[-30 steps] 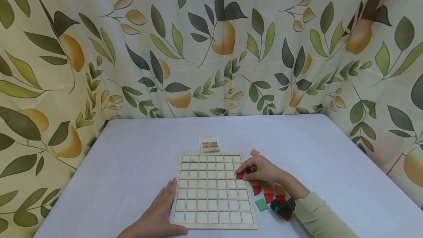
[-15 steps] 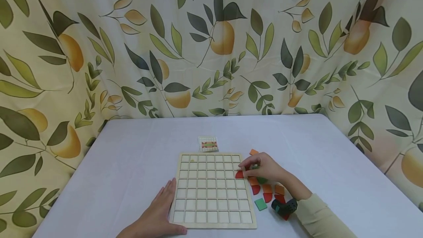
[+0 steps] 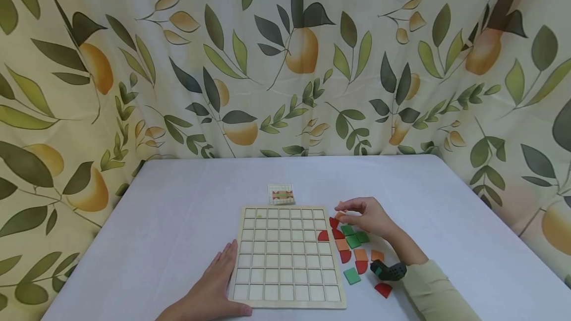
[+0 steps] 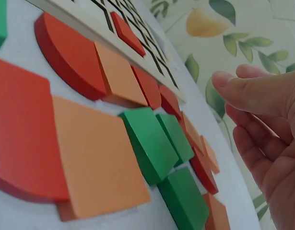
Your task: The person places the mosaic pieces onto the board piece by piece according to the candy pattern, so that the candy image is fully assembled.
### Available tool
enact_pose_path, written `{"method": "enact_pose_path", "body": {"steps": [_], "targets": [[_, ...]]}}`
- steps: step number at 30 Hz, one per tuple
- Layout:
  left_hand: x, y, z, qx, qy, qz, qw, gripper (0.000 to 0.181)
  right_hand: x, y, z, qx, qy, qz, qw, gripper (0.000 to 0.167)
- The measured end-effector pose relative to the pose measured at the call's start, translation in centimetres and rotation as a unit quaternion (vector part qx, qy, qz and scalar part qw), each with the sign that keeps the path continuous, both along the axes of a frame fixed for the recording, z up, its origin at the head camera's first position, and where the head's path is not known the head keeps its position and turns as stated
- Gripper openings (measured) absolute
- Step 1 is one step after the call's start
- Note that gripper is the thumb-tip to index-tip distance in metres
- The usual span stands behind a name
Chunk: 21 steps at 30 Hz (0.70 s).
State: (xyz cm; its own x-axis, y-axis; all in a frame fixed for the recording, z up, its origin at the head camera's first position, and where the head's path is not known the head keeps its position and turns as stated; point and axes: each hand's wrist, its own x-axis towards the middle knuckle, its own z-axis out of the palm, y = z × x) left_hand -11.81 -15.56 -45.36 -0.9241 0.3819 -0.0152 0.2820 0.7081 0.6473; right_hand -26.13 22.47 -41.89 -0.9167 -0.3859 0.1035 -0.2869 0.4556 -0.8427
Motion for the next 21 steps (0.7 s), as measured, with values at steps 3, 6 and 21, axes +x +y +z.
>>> {"method": "enact_pose_path", "body": {"steps": [3, 6, 21], "targets": [[0.0, 0.0, 0.0, 0.001, 0.003, -0.001, 1.0000, 0.135, -0.3, 0.3, -0.3, 0.002, -0.020, -0.033, 0.9992, 0.026], [-0.1, 0.0, 0.0, 0.003, 0.002, -0.001, 1.0000, 0.135, -0.7, 0.4, -0.6, 0.004, -0.033, -0.061, 0.9976, 0.027], [0.0, -0.1, 0.0, 0.003, -0.001, -0.003, 1.0000, 0.134, -1.6, 0.8, -1.2, 0.015, -0.047, -0.116, 0.9920, 0.038]]}}
